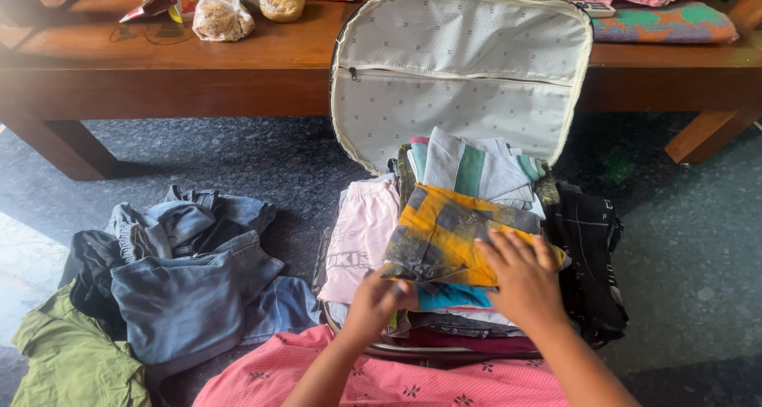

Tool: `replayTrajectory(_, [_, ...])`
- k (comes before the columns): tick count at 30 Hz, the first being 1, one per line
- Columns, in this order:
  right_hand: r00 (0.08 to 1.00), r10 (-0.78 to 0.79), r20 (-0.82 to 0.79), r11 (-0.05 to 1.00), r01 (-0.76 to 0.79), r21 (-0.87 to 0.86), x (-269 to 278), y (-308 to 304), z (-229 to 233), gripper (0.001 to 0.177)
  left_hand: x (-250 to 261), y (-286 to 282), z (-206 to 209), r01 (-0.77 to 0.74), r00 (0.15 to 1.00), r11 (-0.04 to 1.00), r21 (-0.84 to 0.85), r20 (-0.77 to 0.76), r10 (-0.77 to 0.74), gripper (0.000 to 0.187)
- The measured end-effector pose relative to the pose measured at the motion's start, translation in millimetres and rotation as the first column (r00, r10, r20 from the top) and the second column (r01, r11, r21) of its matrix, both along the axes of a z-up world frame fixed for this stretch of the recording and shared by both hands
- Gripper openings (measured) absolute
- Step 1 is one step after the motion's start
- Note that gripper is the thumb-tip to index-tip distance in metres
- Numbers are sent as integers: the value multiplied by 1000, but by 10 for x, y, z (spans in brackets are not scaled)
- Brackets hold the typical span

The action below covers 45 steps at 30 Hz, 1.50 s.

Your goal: The person places several items of clothing into a suitcase one by one.

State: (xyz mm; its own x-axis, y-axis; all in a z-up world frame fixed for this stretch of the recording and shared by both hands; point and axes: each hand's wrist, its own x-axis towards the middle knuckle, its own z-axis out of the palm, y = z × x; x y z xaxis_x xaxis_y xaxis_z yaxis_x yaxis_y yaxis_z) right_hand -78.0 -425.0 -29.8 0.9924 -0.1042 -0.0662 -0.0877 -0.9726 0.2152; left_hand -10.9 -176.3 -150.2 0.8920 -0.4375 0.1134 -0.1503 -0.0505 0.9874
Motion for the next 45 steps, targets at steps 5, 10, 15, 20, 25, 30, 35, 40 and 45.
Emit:
replayTrajectory(5, [961,66,268,989,-99,113,-41,-300,-181,79,192,-141,-379,-212,976,874,-437,-140,167,28])
replayTrajectory(10, [839,180,513,982,-187,-38,-7,-489,-325,66,55,-162,-17,-220,908,927,-304,-410,81,45])
replayTrajectory(15, [871,171,461,965,-242,101,-105,-454,-393,69,-46,-187,189,-155,936,931,-330,-350,32,44])
replayTrajectory(20, [861,151,486,974,-214,77,-142,-469,-407,66,-96,-183,425,-179,963,984,-16,-210,172,44])
replayTrajectory(25, [851,201,485,941,-306,147,-174,-503,-431,57,-119,-94,430,-264,960,914,309,178,217,40])
replayTrajectory(30, [857,-17,515,851,-258,458,-143,-755,-257,42,-79,-83,562,-402,893,867,296,335,300,38])
replayTrajectory(35, [882,-71,465,902,-143,407,167,-672,-62,54,18,-311,874,-477,813,827,297,506,288,46])
replayTrajectory(40, [956,-63,285,977,1,214,501,-600,-267,69,153,-753,915,-419,763,767,486,646,8,74])
replayTrajectory(45, [946,-104,306,985,54,166,551,-602,-492,69,271,-1030,742,-408,749,717,565,656,-91,83])
